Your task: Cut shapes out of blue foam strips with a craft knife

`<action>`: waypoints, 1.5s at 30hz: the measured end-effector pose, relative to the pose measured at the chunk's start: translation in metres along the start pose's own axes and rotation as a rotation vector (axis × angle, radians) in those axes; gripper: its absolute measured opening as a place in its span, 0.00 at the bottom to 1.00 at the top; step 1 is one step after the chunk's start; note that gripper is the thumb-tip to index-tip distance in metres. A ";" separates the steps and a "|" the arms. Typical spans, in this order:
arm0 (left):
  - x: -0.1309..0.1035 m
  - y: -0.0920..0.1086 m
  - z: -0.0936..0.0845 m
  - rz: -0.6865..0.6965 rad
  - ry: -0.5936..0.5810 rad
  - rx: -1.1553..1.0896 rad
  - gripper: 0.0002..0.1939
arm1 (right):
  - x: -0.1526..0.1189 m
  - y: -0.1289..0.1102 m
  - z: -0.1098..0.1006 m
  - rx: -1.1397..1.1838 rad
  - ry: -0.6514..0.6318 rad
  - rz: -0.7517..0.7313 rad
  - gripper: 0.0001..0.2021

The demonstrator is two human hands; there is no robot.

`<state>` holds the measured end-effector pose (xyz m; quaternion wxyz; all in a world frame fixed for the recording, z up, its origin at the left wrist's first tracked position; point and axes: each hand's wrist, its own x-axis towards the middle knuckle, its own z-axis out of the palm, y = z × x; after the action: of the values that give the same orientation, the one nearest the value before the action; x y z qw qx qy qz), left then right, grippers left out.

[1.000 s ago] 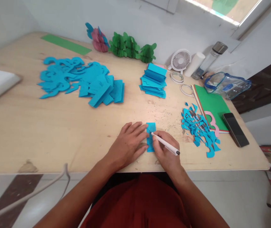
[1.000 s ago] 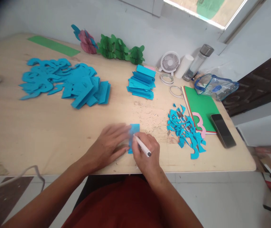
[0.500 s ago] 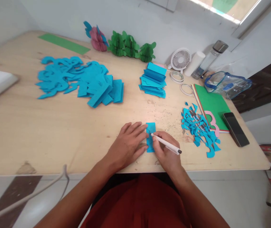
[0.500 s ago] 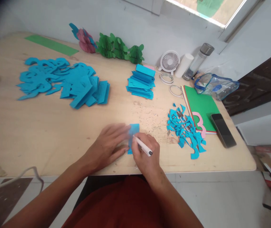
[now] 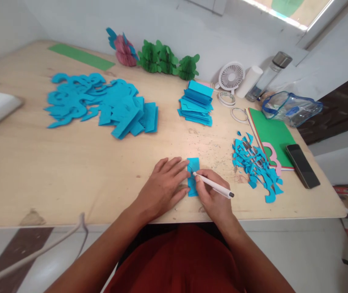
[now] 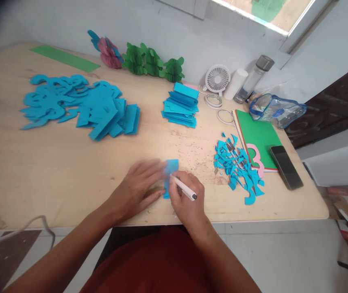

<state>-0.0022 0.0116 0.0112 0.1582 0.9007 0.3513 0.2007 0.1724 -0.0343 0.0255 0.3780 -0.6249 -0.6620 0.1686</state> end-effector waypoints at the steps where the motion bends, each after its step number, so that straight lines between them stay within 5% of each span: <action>1: 0.000 0.000 0.000 -0.001 -0.001 -0.002 0.15 | 0.000 0.000 0.000 0.006 -0.002 0.006 0.09; 21: 0.001 0.000 0.000 -0.001 0.013 -0.012 0.12 | 0.006 -0.003 0.000 0.119 -0.044 0.085 0.08; 37: 0.000 -0.001 0.001 0.001 0.012 -0.013 0.11 | 0.018 0.018 0.000 0.303 -0.179 0.206 0.07; 45: 0.001 0.000 0.000 0.004 -0.001 0.001 0.11 | 0.019 0.015 -0.002 0.579 -0.066 0.324 0.05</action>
<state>-0.0015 0.0123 0.0116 0.1578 0.9015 0.3496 0.2004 0.1858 -0.0147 0.0218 0.4865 -0.5828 -0.4905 0.4279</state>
